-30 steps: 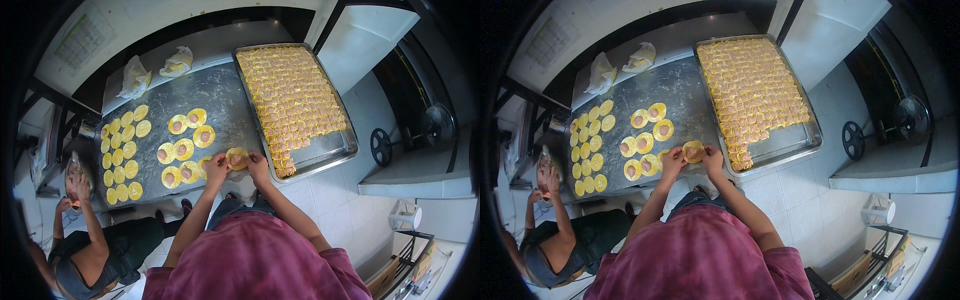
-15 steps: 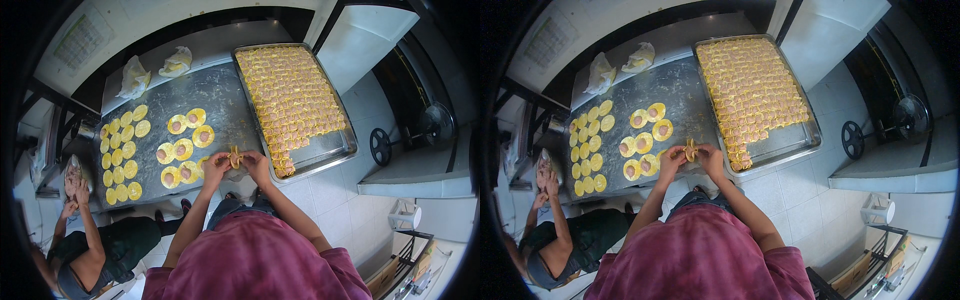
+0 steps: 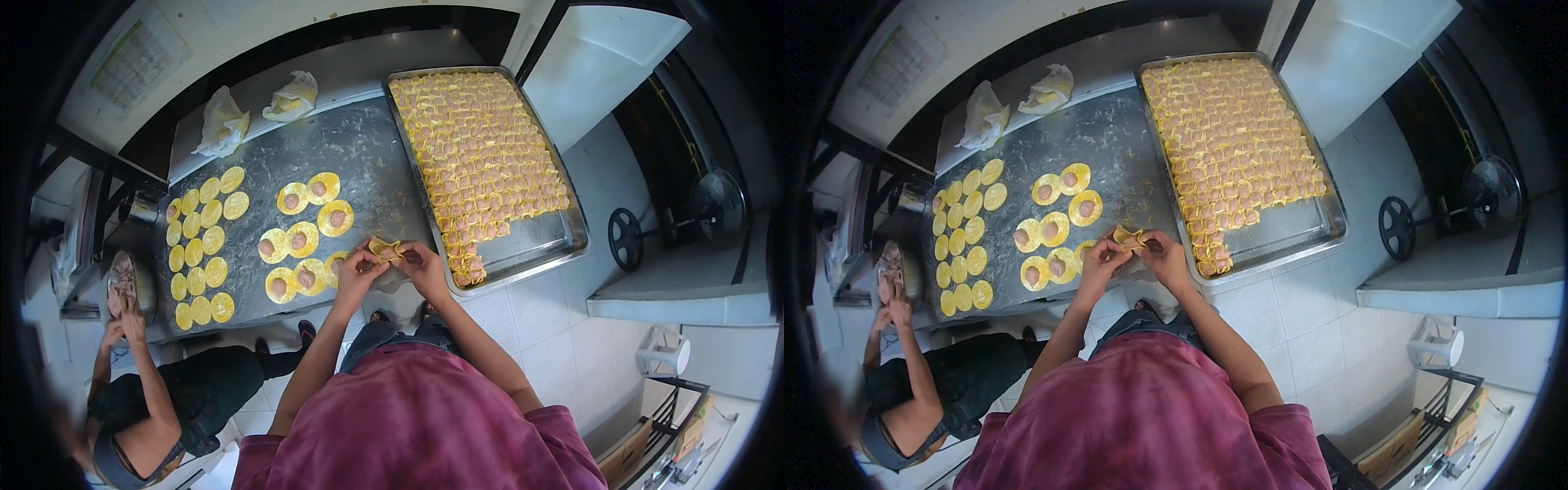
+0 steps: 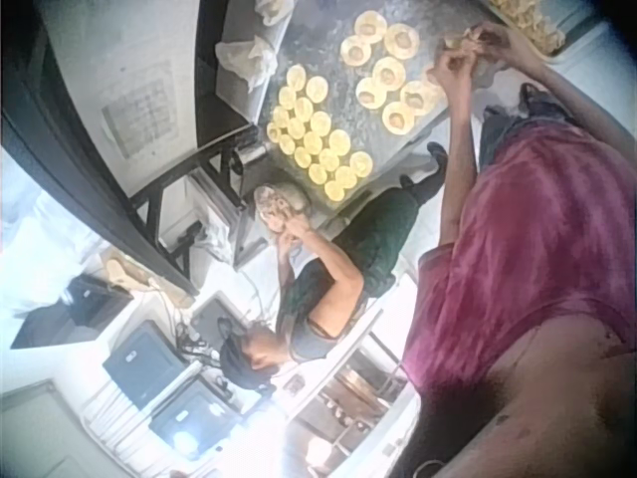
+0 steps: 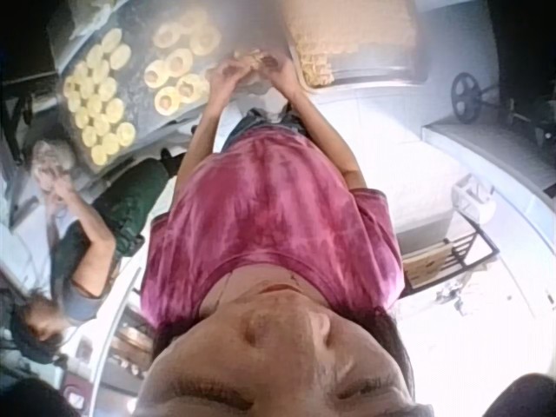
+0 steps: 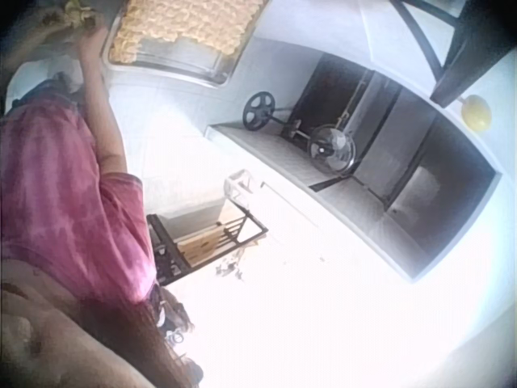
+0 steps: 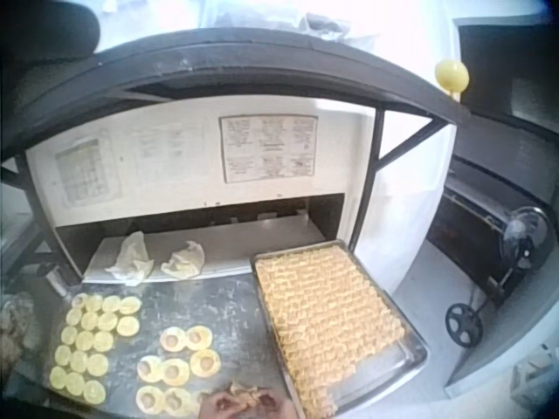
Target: The person places a small amount of filling into circular yellow dough discs and folds them into half-moon shapes. They then place the finished pastries onto a large metal tray. Another person is visible in the background performing a similar task.
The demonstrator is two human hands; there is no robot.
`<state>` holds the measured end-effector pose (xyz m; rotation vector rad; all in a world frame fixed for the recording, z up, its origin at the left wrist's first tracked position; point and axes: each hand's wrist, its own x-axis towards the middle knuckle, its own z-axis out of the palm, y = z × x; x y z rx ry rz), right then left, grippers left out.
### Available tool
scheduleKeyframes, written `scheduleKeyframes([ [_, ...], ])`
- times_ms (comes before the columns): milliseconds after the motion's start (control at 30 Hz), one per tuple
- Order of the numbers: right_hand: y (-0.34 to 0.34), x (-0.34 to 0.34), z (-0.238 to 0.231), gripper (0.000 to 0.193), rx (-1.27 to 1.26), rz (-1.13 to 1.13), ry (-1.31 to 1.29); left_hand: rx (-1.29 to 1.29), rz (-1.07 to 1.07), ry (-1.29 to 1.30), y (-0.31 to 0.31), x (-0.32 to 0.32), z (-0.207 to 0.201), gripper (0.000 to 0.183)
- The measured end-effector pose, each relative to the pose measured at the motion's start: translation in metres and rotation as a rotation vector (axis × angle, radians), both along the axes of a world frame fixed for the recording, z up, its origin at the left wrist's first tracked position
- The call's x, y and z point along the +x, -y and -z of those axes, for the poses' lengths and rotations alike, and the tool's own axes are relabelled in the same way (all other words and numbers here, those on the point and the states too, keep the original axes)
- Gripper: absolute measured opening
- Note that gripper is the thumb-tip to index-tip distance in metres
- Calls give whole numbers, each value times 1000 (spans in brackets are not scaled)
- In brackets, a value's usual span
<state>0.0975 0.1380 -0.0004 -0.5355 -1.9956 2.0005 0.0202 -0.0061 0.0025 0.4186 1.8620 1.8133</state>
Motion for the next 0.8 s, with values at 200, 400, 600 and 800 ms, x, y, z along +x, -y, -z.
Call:
scheduleKeyframes([
  [200,-1,1,7,21,224,31,22,13,8,25,5,-2,0,19],
  [400,-3,-1,8,23,546,27,30,-191,-22,-250,4,-5,5,21],
  [600,7,-6,1,25,685,-35,79,-340,68,-507,5,-2,8,13],
  [800,0,-7,3,31,651,-99,36,-361,133,-587,3,-7,3,17],
])
